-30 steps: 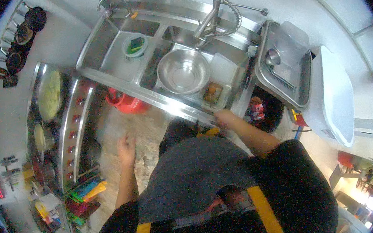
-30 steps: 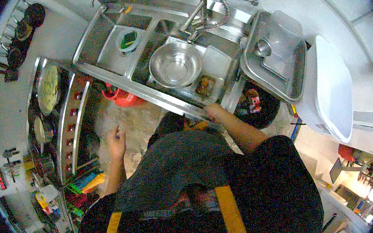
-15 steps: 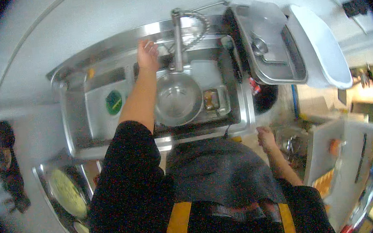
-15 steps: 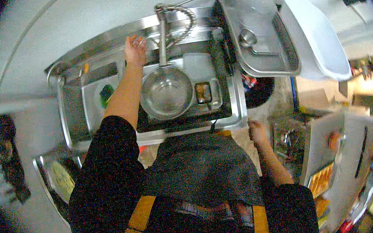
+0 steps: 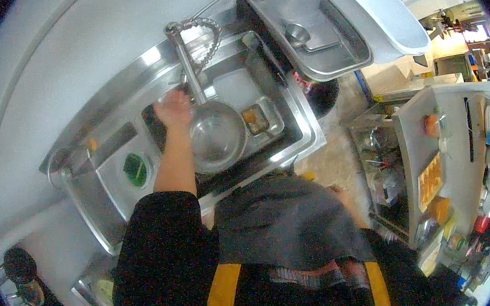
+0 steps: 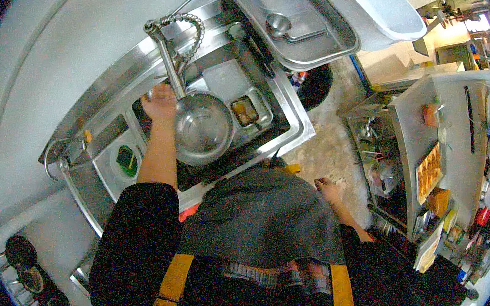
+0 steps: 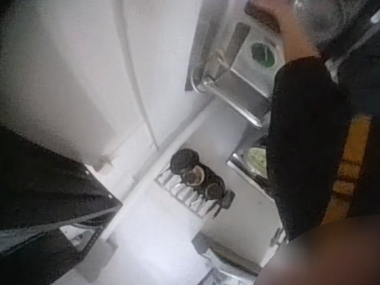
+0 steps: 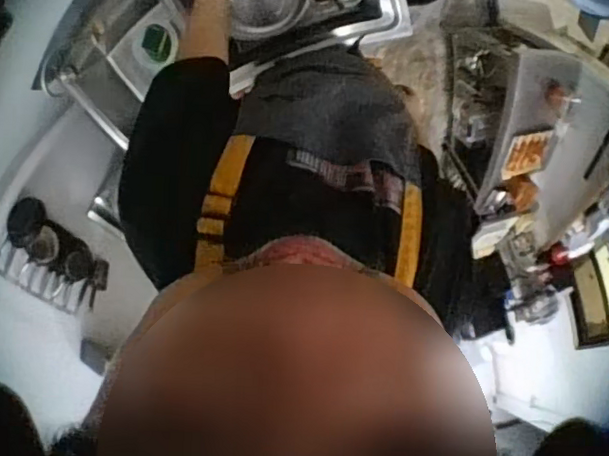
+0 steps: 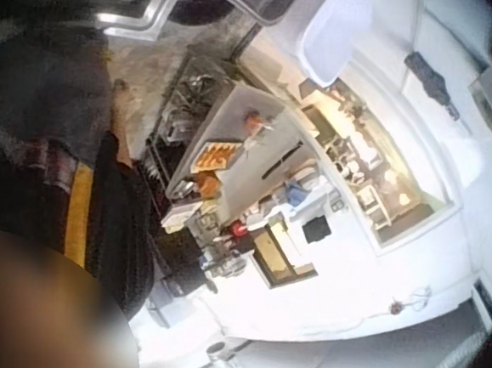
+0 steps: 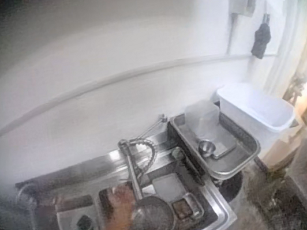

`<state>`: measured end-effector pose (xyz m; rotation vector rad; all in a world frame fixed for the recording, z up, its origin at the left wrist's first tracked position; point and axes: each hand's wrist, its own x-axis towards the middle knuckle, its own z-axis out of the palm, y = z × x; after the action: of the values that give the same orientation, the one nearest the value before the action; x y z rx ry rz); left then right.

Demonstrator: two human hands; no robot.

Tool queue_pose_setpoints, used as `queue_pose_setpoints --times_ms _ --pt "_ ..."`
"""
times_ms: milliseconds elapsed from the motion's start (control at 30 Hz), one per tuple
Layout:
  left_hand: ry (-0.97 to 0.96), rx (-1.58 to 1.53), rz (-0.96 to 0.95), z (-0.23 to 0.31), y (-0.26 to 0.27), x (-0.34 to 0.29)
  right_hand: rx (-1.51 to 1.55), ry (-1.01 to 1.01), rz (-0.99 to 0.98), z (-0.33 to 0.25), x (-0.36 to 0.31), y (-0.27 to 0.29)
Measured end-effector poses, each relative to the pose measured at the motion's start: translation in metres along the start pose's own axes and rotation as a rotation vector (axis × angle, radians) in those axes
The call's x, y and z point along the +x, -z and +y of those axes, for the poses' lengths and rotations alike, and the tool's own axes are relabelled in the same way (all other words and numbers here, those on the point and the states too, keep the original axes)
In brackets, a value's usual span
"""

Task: The person spreads a red sauce over flat pasta sheets in a rectangular tray, then adds a brown crumbly filling by hand across the surface. The person briefly moves to the sink and returns to continue spreading the filling and adding a white creamy substance.

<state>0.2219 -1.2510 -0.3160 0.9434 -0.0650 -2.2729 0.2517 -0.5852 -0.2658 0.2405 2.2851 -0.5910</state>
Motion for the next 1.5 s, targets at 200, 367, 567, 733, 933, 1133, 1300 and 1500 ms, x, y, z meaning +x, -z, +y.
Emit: queue_pose_setpoints --times_ms 200,367,567,733,933,1133,1300,1500 --pt "0.366 0.227 -0.007 -0.062 0.036 -0.006 -0.038 0.023 0.048 0.017 0.004 -0.005" --pt "0.383 0.483 -0.115 -0.080 0.050 0.030 -0.068 0.013 0.056 0.033 0.004 -0.003" --pt "0.185 0.773 -0.141 -0.073 0.026 0.034 -0.154 0.005 0.063 0.087 0.002 -0.005" --pt "0.058 0.985 -0.286 -0.049 -0.005 0.032 0.166 -0.064 0.044 0.143 0.017 -0.031" --pt "0.215 1.058 -0.383 -0.037 -0.021 0.011 -0.046 -0.041 0.005 0.132 0.015 -0.035" --pt "0.036 1.653 -0.682 -0.024 -0.003 0.025 0.177 0.026 0.011 0.112 -0.003 -0.028" --pt "-0.340 1.910 -0.562 -0.007 0.032 0.090 0.197 -0.040 0.004 0.119 0.016 -0.042" --pt "-0.813 2.190 -0.430 0.035 0.061 0.173 0.298 -0.074 -0.017 0.114 -0.027 -0.035"
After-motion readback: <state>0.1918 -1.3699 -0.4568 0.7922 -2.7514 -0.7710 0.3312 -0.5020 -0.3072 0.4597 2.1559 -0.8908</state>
